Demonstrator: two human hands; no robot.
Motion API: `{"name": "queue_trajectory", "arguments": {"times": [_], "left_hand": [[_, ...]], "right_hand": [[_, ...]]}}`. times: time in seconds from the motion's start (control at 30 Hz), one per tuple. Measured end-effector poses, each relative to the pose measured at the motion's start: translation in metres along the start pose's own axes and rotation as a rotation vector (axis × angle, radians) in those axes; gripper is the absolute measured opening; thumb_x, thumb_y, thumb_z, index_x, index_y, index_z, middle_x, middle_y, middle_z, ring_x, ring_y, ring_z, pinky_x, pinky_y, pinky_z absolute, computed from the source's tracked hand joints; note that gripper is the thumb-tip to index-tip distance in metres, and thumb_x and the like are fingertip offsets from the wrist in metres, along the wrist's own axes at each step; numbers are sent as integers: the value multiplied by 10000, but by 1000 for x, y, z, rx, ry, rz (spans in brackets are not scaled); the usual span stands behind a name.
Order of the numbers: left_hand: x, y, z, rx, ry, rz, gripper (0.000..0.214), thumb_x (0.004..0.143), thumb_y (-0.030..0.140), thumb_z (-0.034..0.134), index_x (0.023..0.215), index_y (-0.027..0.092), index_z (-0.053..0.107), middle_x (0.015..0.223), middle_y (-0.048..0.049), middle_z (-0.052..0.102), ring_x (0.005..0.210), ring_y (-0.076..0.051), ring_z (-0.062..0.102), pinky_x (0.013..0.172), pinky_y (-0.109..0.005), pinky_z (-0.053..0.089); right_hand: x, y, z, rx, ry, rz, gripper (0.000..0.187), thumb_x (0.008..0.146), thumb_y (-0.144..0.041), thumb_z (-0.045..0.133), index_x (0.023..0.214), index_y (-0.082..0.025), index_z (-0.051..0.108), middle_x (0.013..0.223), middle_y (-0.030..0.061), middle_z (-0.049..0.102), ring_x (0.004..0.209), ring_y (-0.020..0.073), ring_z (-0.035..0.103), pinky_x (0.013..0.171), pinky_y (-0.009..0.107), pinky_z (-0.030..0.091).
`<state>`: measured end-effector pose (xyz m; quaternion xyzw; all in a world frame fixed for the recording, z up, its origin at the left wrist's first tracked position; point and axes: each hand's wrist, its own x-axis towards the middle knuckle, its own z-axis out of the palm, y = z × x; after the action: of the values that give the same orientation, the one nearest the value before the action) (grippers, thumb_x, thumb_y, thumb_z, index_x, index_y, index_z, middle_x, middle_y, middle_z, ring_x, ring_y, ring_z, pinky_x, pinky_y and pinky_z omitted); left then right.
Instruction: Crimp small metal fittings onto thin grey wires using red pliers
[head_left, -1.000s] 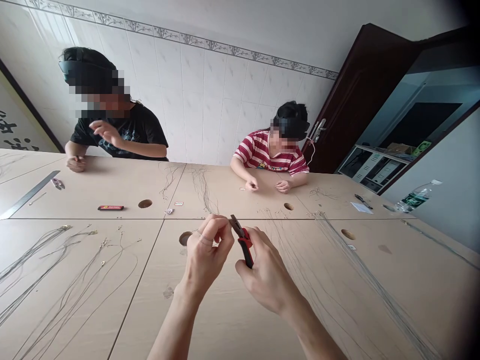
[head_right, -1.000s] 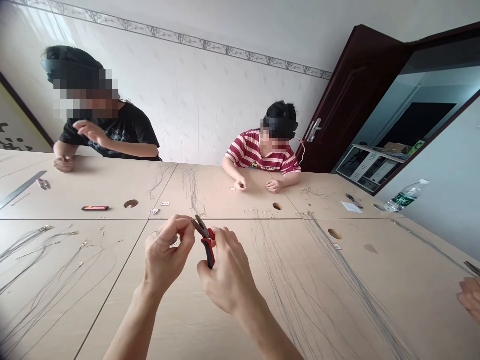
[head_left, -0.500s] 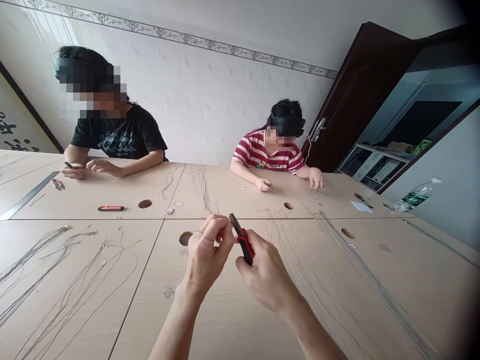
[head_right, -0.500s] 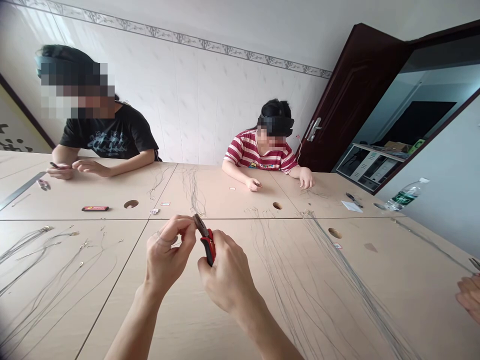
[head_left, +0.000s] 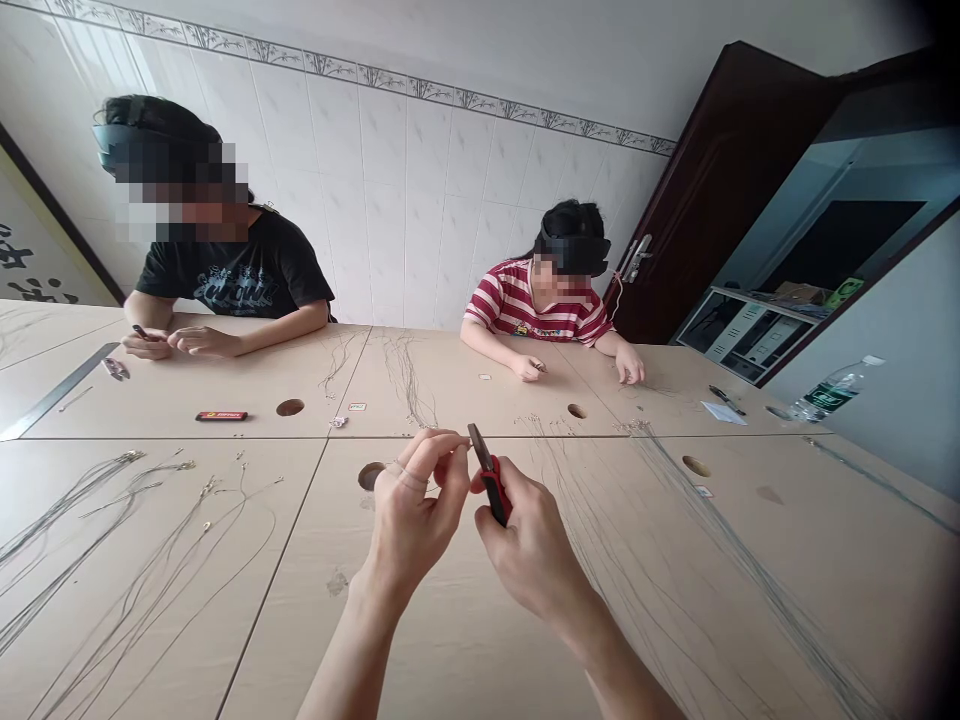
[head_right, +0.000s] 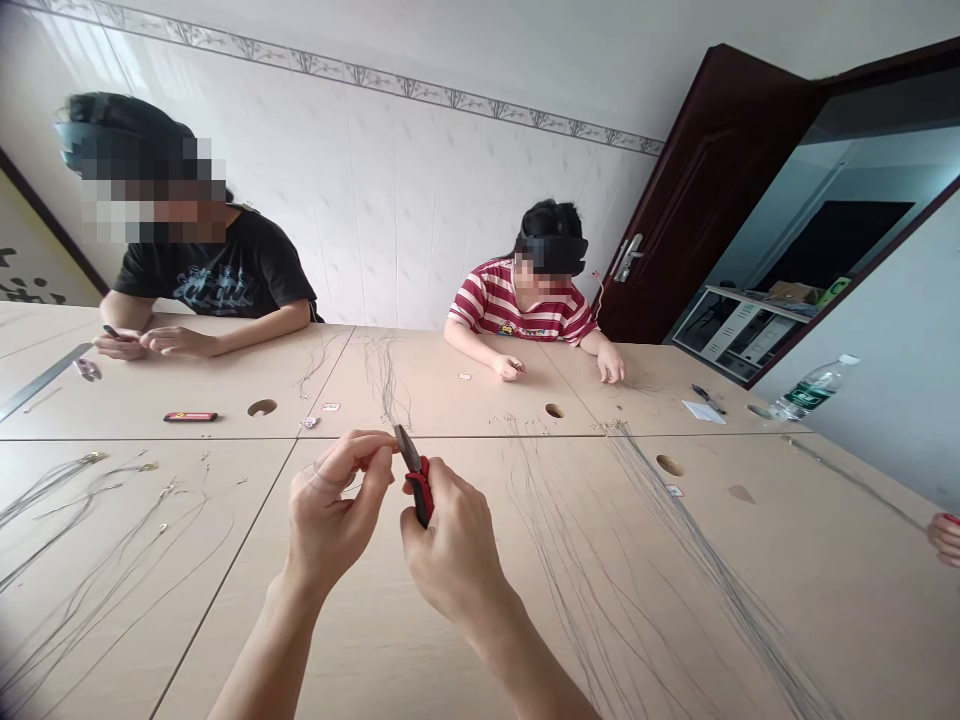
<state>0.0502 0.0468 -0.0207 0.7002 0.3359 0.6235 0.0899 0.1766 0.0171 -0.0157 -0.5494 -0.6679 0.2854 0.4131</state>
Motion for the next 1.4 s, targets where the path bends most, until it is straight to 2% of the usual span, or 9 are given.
{"name": "queue_trajectory", "arguments": {"times": [0.27,0.4,0.6,0.8,0.93,1.03,1.17,1.3,1.4], "left_hand": [[-1,7,-3,16,-47,-64,126,882,83,541,921,174,617,760,4,611,549,-62,459,371,-139,310],[-3,8,-4,54,-93,-139,107,893,120,537,932,180,617,628,48,561,483,-59,428,429,-158,362],[-3,10,-7,76,-173,-241,110,897,176,510,865,182,615,560,59,556,445,-69,351,423,-195,314],[1,14,-8,92,-252,-356,191,903,236,476,751,182,580,474,75,406,441,-81,276,421,-209,259],[1,14,-6,44,-293,-446,297,880,274,491,604,204,406,470,84,286,449,-80,207,412,-219,201],[-1,13,-4,-19,-315,-537,328,891,297,474,597,208,361,488,76,317,457,-81,220,421,-221,203],[-4,13,-3,-84,-362,-634,329,927,356,447,637,202,439,519,69,355,468,-90,242,436,-230,223],[-5,14,-3,-106,-401,-638,352,963,410,395,705,193,497,577,44,421,516,-108,298,478,-240,270],[-7,13,-2,-92,-403,-603,357,961,412,390,673,207,440,549,57,360,500,-109,262,466,-244,247]], "right_hand": [[0,0,-3,21,5,16,131,722,-129,453,817,-217,471,733,-12,573,541,112,440,451,230,293],[0,2,-1,34,1,16,129,724,-125,453,815,-214,474,767,-8,593,543,106,434,456,230,298],[-2,2,-1,42,-15,31,137,724,-113,448,811,-216,473,722,-32,552,516,95,396,460,228,295],[-1,4,-1,15,-5,0,127,724,-110,447,789,-220,448,711,-29,531,551,110,436,484,233,301],[0,5,-1,-8,-11,-30,132,732,-105,439,792,-221,453,685,-28,525,585,130,482,495,237,301],[0,6,0,-27,-8,-33,133,732,-102,440,788,-222,454,682,-28,531,590,135,498,501,238,310],[-2,10,0,-49,2,-25,137,733,-101,446,796,-222,461,694,-24,556,598,140,516,516,240,335],[-3,14,1,-64,7,-29,146,737,-94,445,807,-219,470,725,-14,591,611,143,528,537,243,361],[-4,15,1,-63,1,-33,149,736,-89,443,805,-218,472,725,-11,598,609,145,526,541,245,363]]}}
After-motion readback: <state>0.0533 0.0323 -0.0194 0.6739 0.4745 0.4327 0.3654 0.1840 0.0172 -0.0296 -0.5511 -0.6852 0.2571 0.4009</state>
